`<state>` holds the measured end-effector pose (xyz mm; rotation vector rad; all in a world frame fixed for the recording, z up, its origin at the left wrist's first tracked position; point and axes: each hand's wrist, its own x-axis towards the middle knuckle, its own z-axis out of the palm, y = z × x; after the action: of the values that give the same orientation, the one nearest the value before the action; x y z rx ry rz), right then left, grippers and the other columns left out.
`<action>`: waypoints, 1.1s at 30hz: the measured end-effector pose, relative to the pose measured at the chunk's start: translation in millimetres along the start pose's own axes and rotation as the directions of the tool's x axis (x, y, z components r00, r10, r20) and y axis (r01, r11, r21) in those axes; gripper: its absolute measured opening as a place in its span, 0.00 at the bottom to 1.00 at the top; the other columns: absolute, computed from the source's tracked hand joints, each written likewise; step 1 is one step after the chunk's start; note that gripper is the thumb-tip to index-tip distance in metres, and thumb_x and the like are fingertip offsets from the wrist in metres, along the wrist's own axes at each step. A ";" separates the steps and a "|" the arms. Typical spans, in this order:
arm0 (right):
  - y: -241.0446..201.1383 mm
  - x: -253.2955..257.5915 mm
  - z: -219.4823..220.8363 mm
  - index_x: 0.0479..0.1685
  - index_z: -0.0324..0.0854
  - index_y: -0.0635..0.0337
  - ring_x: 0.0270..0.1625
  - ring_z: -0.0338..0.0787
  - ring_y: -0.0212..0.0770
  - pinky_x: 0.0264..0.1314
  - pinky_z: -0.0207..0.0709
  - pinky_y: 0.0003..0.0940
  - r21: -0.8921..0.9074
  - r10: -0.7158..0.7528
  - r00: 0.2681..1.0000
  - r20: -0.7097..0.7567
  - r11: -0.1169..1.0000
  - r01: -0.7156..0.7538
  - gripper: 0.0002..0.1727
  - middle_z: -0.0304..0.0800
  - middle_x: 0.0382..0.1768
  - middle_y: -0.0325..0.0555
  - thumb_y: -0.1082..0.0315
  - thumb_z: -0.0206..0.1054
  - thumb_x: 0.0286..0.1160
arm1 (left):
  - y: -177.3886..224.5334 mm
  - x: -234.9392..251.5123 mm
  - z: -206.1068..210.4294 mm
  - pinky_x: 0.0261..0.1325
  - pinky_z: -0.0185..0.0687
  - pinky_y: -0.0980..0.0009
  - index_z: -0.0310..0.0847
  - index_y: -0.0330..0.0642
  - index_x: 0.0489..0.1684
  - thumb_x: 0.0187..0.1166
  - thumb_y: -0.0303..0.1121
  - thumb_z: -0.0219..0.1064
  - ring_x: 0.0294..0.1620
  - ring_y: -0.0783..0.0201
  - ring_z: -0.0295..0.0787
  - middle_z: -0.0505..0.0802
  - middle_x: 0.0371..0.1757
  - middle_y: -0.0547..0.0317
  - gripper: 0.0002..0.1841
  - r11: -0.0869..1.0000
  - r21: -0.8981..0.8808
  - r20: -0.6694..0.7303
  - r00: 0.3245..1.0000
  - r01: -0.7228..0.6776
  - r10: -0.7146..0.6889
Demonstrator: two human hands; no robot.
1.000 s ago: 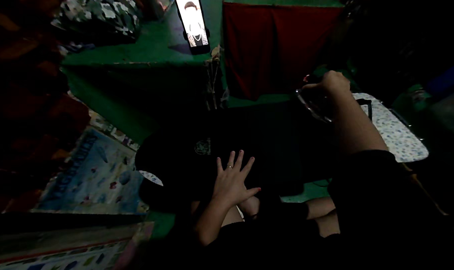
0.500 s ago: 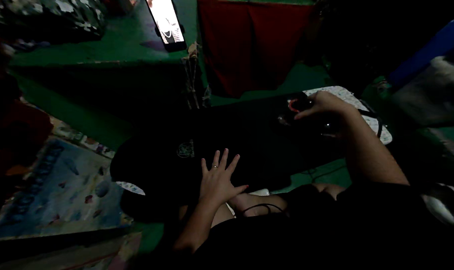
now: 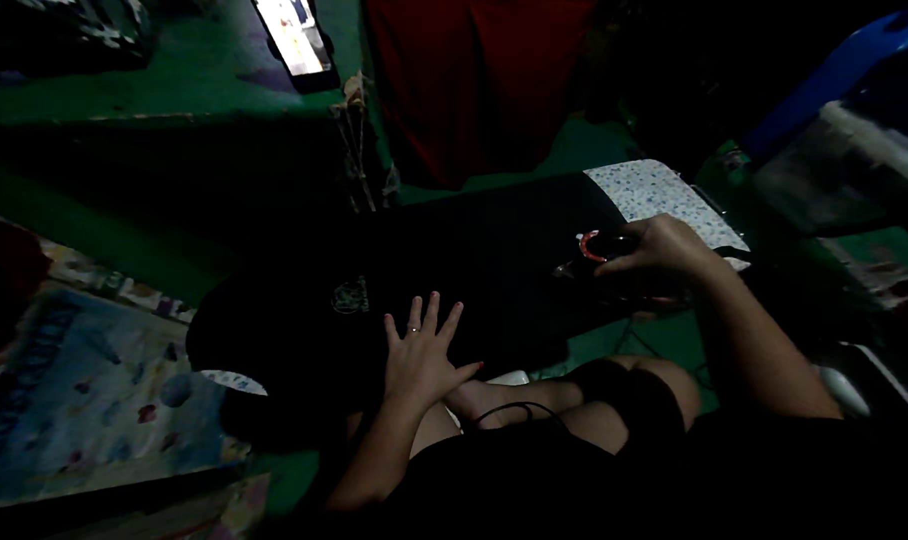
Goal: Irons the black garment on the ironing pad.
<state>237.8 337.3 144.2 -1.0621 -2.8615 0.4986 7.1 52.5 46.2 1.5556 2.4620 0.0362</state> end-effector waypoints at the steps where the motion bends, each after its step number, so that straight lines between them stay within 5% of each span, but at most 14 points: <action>1: -1.8 7.0 -2.0 0.47 0.91 0.63 0.45 0.92 0.65 0.50 0.78 0.73 0.004 0.043 0.999 -0.019 0.999 -0.043 0.31 0.93 0.37 0.62 0.42 0.86 0.58 | -0.2 0.4 -0.6 0.87 0.21 0.26 0.50 0.67 0.96 0.65 0.78 0.63 0.97 0.42 0.35 0.49 0.98 0.50 0.54 1.000 -0.001 0.002 1.000 0.000 0.000; 9: 8.9 88.5 -24.8 0.54 0.85 0.71 0.60 0.86 0.76 0.60 0.72 0.80 0.031 0.342 0.931 -0.131 0.940 -0.340 0.41 0.88 0.53 0.75 0.35 0.77 0.67 | 0.6 2.4 -4.7 0.87 0.20 0.26 0.48 0.70 0.96 0.66 0.77 0.63 0.98 0.44 0.34 0.48 0.98 0.52 0.53 1.000 -0.009 0.033 0.999 0.019 -0.019; 21: 21.1 176.1 -37.7 0.66 0.81 0.73 0.76 0.81 0.69 0.72 0.71 0.72 0.088 0.594 0.761 -0.261 0.800 -0.594 0.45 0.82 0.70 0.73 0.33 0.72 0.71 | -2.0 0.4 -1.0 0.87 0.23 0.27 0.51 0.68 0.95 0.66 0.76 0.64 0.97 0.44 0.38 0.53 0.97 0.52 0.52 0.999 -0.035 -0.035 0.999 0.010 -0.011; 28: 21.8 143.1 -37.6 0.62 0.81 0.77 0.72 0.81 0.75 0.68 0.69 0.77 0.093 0.530 0.823 -0.205 0.847 -0.523 0.47 0.82 0.65 0.78 0.33 0.74 0.69 | -1.1 -6.9 6.3 0.87 0.23 0.26 0.53 0.69 0.95 0.65 0.77 0.64 0.97 0.44 0.37 0.53 0.97 0.52 0.52 1.000 -0.025 -0.048 0.999 0.005 -0.007; 33: 27.0 104.1 -30.6 0.54 0.84 0.77 0.61 0.84 0.79 0.63 0.68 0.82 0.104 0.243 0.967 -0.071 0.966 -0.235 0.40 0.86 0.53 0.80 0.40 0.78 0.70 | -0.7 -11.6 9.0 0.89 0.26 0.29 0.61 0.63 0.92 0.69 0.71 0.66 0.97 0.45 0.41 0.57 0.96 0.51 0.48 0.999 -0.049 -0.092 0.996 -0.018 0.014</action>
<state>180.1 432.0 157.8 -1.3847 -2.6229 0.5827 13.0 40.9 39.4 1.5863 2.4975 0.1736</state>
